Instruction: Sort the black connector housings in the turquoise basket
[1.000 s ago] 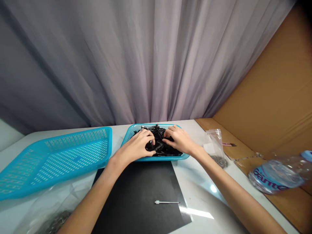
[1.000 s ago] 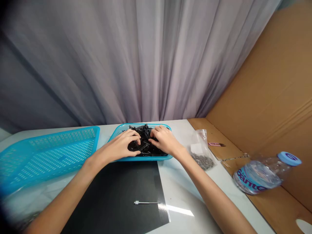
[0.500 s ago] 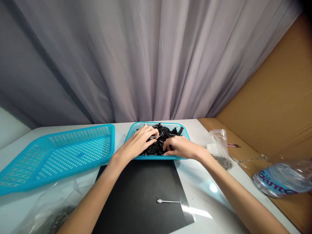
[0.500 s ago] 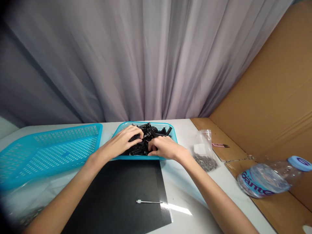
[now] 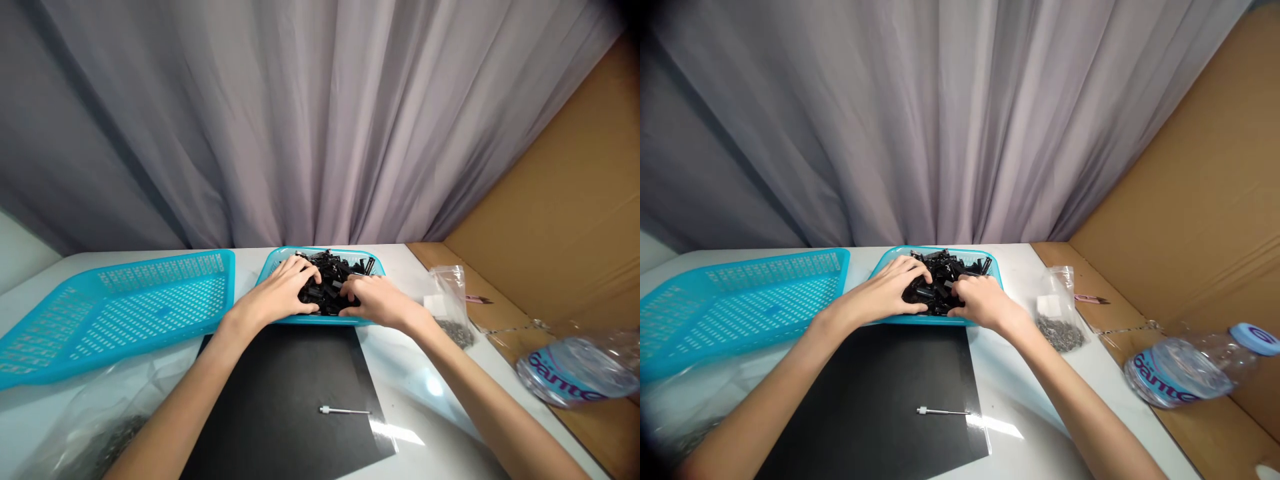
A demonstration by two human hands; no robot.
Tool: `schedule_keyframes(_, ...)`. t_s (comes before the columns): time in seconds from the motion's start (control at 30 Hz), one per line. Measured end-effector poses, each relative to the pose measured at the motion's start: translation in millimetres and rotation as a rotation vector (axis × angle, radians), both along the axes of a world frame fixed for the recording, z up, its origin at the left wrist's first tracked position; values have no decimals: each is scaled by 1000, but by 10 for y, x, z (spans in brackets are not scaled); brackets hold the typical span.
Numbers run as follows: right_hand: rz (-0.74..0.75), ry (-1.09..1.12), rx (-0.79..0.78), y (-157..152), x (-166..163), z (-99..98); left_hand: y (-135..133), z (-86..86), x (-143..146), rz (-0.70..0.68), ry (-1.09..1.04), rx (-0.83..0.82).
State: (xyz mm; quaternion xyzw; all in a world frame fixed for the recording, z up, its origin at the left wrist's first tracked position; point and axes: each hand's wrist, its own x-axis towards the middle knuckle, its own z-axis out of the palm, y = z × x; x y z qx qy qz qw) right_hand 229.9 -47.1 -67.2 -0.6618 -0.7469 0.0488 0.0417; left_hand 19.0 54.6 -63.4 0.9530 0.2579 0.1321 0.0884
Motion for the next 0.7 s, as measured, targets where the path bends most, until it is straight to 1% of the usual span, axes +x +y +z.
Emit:
schedule_keyframes(0.1,-149,-87,15,-43,-14,40,12,-1,-5,40,30,-22)
schedule_keyframes(0.17,-187,-84,19,-38,-13,40,20,-12,-8,53,31,-16)
schedule_keyframes(0.23,-175,0,35,-1,-16,10,24,-27,-10,57,24,-7)
schedule_keyframes(0.37,-159,183,126,122,-46,-116,44,-55,-10,49,5,-15)
schedule_keyframes(0.5,-97,155,138,173,-24,-184,115,-87,-27,21,-5,-29)
schedule_keyframes(0.6,-81,106,174,144,50,-146,167,-101,-50,6,8,-58)
schedule_keyframes(0.7,-104,108,180,113,154,-88,183,-95,-63,4,5,-71)
